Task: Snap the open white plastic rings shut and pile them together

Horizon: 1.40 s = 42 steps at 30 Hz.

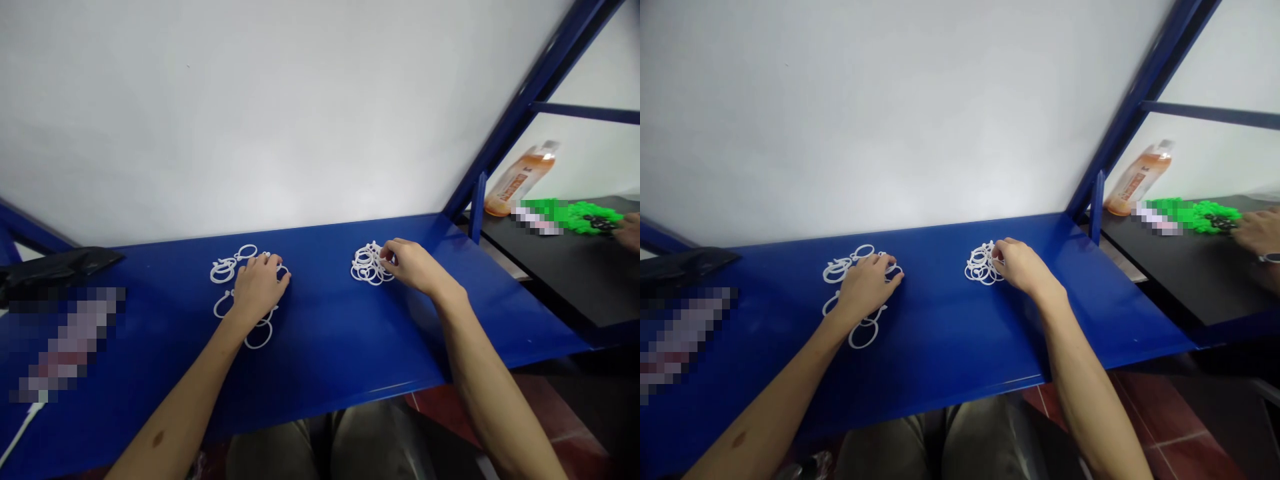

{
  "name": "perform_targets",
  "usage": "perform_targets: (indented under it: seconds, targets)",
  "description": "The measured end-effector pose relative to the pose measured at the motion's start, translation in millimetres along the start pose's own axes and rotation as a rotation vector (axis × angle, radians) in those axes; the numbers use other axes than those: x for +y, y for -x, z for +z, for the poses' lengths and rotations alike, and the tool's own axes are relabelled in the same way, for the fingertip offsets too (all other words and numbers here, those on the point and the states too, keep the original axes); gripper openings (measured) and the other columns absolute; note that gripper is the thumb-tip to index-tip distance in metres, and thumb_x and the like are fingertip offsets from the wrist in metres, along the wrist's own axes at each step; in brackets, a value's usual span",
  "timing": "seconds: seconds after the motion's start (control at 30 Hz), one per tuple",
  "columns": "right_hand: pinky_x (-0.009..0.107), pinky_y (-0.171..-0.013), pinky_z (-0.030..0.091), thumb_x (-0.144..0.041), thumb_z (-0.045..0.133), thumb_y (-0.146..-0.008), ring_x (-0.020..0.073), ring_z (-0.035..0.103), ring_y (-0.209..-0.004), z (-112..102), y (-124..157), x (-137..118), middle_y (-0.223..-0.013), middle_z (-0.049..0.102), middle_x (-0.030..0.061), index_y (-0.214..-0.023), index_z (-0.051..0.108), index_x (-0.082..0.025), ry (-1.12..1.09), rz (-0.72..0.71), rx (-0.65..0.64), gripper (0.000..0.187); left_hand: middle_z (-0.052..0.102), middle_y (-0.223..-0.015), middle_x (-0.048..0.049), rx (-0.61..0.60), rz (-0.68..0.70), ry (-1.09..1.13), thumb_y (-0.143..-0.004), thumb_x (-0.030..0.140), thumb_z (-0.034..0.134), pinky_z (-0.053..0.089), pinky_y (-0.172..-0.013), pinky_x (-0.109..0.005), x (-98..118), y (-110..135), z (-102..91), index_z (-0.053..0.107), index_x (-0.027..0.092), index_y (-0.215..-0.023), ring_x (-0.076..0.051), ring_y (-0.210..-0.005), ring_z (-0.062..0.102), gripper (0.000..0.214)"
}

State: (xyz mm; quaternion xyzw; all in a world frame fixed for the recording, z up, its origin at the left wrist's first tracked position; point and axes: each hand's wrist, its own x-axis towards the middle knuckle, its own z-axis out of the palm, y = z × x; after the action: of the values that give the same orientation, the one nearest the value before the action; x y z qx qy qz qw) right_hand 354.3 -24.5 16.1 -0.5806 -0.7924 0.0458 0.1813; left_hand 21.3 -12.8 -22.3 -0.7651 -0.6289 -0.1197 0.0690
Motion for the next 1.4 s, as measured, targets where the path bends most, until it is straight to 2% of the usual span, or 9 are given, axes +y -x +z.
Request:
perform_targets:
  seconds: [0.13, 0.33, 0.53, 0.7, 0.9, 1.03, 1.13, 1.27, 1.4]
  targets:
    - [0.027, -0.068, 0.044, -0.016, 0.056, -0.086, 0.0153, 0.06, -0.07, -2, 0, -4, -0.086, 0.065, 0.005, -0.09, 0.064, -0.018, 0.01, -0.008, 0.004, 0.009, 0.065, -0.112, -0.0113, -0.051, -0.037, 0.053, -0.091, 0.039, 0.057, 0.045, -0.093, -0.044, 2, -2, -2.8, 0.062, 0.018, -0.113, -0.032, -0.111, 0.057, 0.03]
    - [0.029, -0.07, 0.044, -0.017, 0.05, -0.092, 0.016, 0.06, -0.07, -2, 0, -12, -0.089, 0.066, 0.0059, -0.095, 0.063, -0.017, 0.043, 0.003, 0.102, 0.013, 0.062, -0.114, -0.0095, -0.063, -0.091, 0.296, -0.083, 0.036, 0.068, 0.048, -0.093, -0.041, 3, -5, -6.4, 0.06, 0.019, -0.116, -0.028, -0.107, 0.06, 0.037]
    - [0.03, -0.067, 0.045, -0.022, 0.048, -0.096, 0.0171, 0.062, -0.073, 12, -1, -27, -0.097, 0.068, 0.007, -0.102, 0.063, -0.018, 0.059, -0.04, 0.135, 0.016, 0.06, -0.113, -0.0102, 0.016, -0.106, 0.36, -0.082, 0.014, 0.052, 0.046, -0.097, -0.042, -10, -10, -3.0, 0.063, 0.017, -0.113, -0.025, -0.105, 0.06, 0.033]
    - [0.03, -0.072, 0.048, -0.023, 0.047, -0.098, 0.0201, 0.065, -0.086, 31, 0, -49, -0.098, 0.069, 0.0076, -0.103, 0.063, -0.018, -0.003, -0.201, 0.094, 0.018, 0.065, -0.098, -0.0086, 0.014, -0.067, 0.316, -0.084, 0.012, 0.046, 0.048, -0.089, -0.039, -21, -13, -3.9, 0.067, 0.017, -0.103, -0.024, -0.094, 0.061, 0.029]
    - [0.03, -0.077, 0.051, -0.024, 0.046, -0.1, 0.0189, 0.067, -0.087, 56, 7, -75, -0.1, 0.07, 0.0059, -0.103, 0.063, -0.019, -0.148, -0.347, -0.059, 0.017, 0.066, -0.096, -0.0114, 0.045, -0.022, 0.09, -0.089, 0.036, 0.057, 0.047, -0.087, -0.046, -9, -7, -2.9, 0.069, 0.017, -0.092, -0.031, -0.099, 0.058, 0.023]
    - [0.031, -0.079, 0.052, -0.023, 0.049, -0.099, 0.0197, 0.067, -0.091, 66, 9, -85, -0.104, 0.069, 0.0068, -0.108, 0.062, -0.019, -0.214, -0.391, -0.137, 0.017, 0.065, -0.093, -0.0111, 0.069, 0.017, 0.056, -0.089, 0.028, 0.057, 0.046, -0.083, -0.044, -4, -7, -0.2, 0.068, 0.017, -0.083, -0.03, -0.096, 0.057, 0.016]
    - [0.032, -0.079, 0.052, -0.027, 0.052, -0.098, 0.0198, 0.067, -0.089, 67, 9, -90, -0.101, 0.068, 0.0066, -0.115, 0.061, -0.019, -0.299, -0.341, -0.124, 0.021, 0.064, -0.092, -0.0084, 0.187, 0.117, 0.191, -0.089, 0.023, 0.059, 0.045, -0.085, -0.041, 3, -7, -2.7, 0.066, 0.018, -0.082, -0.026, -0.094, 0.056, 0.011]
    - [0.031, -0.071, 0.052, -0.039, 0.053, -0.098, 0.0157, 0.064, -0.073, 66, 8, -94, -0.089, 0.068, 0.002, -0.121, 0.055, -0.021, -0.592, -0.105, -0.003, 0.029, 0.064, -0.093, -0.0045, 0.311, 0.413, 0.337, -0.094, 0.023, 0.056, 0.045, -0.084, -0.037, 21, 0, -7.5, 0.065, 0.019, -0.089, -0.021, -0.089, 0.054, 0.01]
    - [0.028, -0.065, 0.051, -0.039, 0.054, -0.096, 0.0139, 0.063, -0.067, 69, 4, -93, -0.083, 0.066, -0.0003, -0.106, 0.055, -0.021, -0.828, 0.043, 0.053, 0.021, 0.065, -0.09, -0.0041, 0.349, 0.63, 0.311, -0.096, 0.023, 0.056, 0.045, -0.081, -0.036, 42, 12, -4.5, 0.063, 0.018, -0.087, -0.02, -0.085, 0.054, 0.012]
